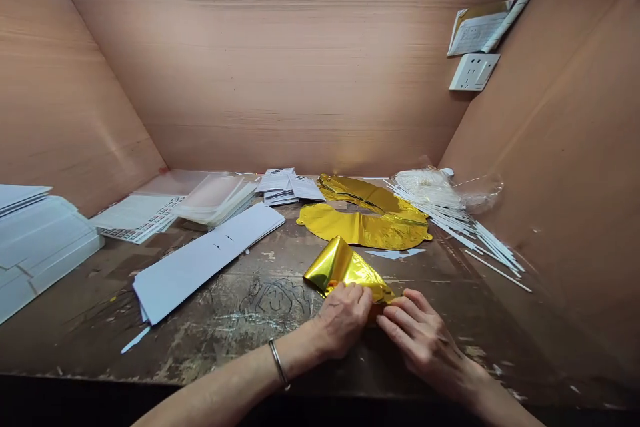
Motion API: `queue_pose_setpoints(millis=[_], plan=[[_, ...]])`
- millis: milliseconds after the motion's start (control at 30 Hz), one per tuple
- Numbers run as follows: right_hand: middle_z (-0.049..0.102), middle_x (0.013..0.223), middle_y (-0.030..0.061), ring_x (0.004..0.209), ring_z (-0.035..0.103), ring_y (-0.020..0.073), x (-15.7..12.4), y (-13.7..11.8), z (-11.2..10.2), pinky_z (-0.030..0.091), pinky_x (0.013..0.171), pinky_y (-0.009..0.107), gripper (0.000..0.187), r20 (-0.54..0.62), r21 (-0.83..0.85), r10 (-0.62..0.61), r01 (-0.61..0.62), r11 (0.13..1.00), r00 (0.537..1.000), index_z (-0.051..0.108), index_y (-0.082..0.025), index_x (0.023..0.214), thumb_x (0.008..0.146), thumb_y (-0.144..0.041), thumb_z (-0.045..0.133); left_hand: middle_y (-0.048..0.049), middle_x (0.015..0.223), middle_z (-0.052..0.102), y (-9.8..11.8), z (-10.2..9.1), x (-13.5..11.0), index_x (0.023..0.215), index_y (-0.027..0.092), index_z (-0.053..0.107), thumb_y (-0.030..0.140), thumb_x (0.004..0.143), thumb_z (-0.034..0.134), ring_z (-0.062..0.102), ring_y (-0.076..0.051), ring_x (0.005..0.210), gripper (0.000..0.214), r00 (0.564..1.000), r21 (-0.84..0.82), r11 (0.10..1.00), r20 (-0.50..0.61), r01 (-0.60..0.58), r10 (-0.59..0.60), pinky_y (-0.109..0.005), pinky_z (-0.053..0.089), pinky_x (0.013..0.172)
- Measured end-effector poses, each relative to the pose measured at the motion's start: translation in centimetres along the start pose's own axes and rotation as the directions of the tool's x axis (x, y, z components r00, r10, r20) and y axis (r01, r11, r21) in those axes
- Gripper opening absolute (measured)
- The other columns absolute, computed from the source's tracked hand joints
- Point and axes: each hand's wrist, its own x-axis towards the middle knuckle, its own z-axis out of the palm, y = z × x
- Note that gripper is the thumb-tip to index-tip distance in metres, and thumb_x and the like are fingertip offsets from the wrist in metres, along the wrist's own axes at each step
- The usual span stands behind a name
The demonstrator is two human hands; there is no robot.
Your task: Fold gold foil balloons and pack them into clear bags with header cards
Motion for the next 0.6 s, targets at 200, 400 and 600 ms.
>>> queue_pose_setpoints(millis=[200, 400, 600], plan=[[0.061, 0.077, 0.0052, 0.078, 0.049, 0.0172, 5.1, 1.7, -1.7, 0.034, 0.073, 0.035, 0.023, -0.018, 0.187, 0.033, -0.029, 0.982, 0.999, 0.057, -0.019, 0.097, 0.079, -0.012, 0.043, -0.0043, 0.086, 0.059, -0.6, -0.5, -1.7, 0.099, 0.018, 0.047, 0.031, 0.087, 0.030, 0.054, -0.015, 0.076, 0.025, 0.943, -0.491, 0.829, -0.043, 0.267, -0.329, -0.026, 0.042, 0.069], [0.061, 0.079, 0.0026, 0.075, 0.050, 0.0141, 14.5, 4.5, 2.6, 0.037, 0.068, 0.025, 0.020, 0.338, 0.476, -0.064, -0.112, 0.873, 0.939, 0.063, -0.019, 0.089, 0.072, -0.015, 0.054, -0.0059, 0.105, 0.057, -1.5, -0.8, -2.1, 0.107, 0.018, 0.048, 0.030, 0.081, 0.043, 0.051, -0.019, 0.097, 0.030, 0.785, -0.845, 0.440, -0.039, 0.305, -0.618, -0.029, 0.041, 0.083], [0.061, 0.085, 0.0020, 0.075, 0.052, 0.0120, 16.6, 5.2, 9.5, 0.039, 0.065, 0.020, 0.024, 0.543, 0.677, -0.218, -0.269, 0.685, 0.811, 0.061, -0.015, 0.093, 0.070, -0.016, 0.056, -0.0086, 0.102, 0.059, -2.8, 1.7, -1.5, 0.101, 0.014, 0.052, 0.025, 0.077, 0.044, 0.055, -0.020, 0.094, 0.027, 0.621, -0.965, 0.125, 0.048, 0.231, -0.782, -0.030, 0.043, 0.081]])
